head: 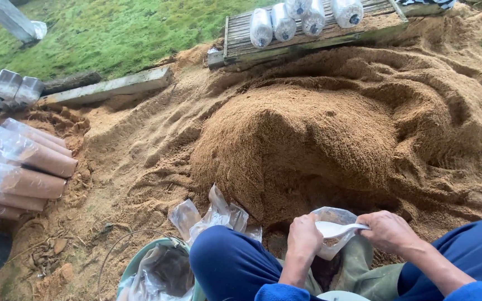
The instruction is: Scooping granular material from a pile into small plastic bags using a hand scoop
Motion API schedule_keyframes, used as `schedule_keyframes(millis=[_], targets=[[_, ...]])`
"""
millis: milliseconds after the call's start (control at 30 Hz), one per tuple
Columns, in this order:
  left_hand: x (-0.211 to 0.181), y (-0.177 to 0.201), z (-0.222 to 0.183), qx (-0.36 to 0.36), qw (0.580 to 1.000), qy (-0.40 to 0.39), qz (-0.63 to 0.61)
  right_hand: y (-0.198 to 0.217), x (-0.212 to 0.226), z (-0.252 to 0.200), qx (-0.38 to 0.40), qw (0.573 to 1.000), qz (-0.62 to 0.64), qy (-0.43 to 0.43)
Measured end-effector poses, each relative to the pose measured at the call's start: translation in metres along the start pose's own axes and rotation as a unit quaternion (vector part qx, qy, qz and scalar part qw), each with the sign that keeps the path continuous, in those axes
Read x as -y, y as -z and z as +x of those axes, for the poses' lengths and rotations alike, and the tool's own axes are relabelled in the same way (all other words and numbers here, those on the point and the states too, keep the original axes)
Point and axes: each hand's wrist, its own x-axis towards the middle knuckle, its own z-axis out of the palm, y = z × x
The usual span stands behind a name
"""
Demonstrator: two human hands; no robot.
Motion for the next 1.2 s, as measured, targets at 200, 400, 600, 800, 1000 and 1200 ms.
schedule_keyframes(millis=[200,400,600,800,1000,1200], targets=[[-0.014,0.017,-0.012,-0.019,1.0,-0.001,0.007,0.032,-0.012,-0.011,0.0,0.987,0.156,-0.042],[-0.014,0.012,-0.013,0.0,0.999,0.033,-0.017,0.036,-0.057,0.02,-0.043,0.922,0.382,-0.051],[-0.019,0.021,-0.024,0.018,0.999,0.032,-0.004,0.024,-0.062,0.06,-0.037,0.925,0.368,-0.087],[-0.028,0.034,-0.025,0.05,0.995,0.085,0.016,-0.052,-0.088,0.134,0.093,0.984,0.024,-0.153],[-0.031,0.03,-0.012,0.075,0.995,0.065,0.023,-0.079,-0.094,0.153,0.071,0.972,-0.043,-0.219],[-0.016,0.011,0.002,0.049,0.998,0.022,0.009,-0.105,-0.094,0.181,0.021,0.969,0.03,-0.243]])
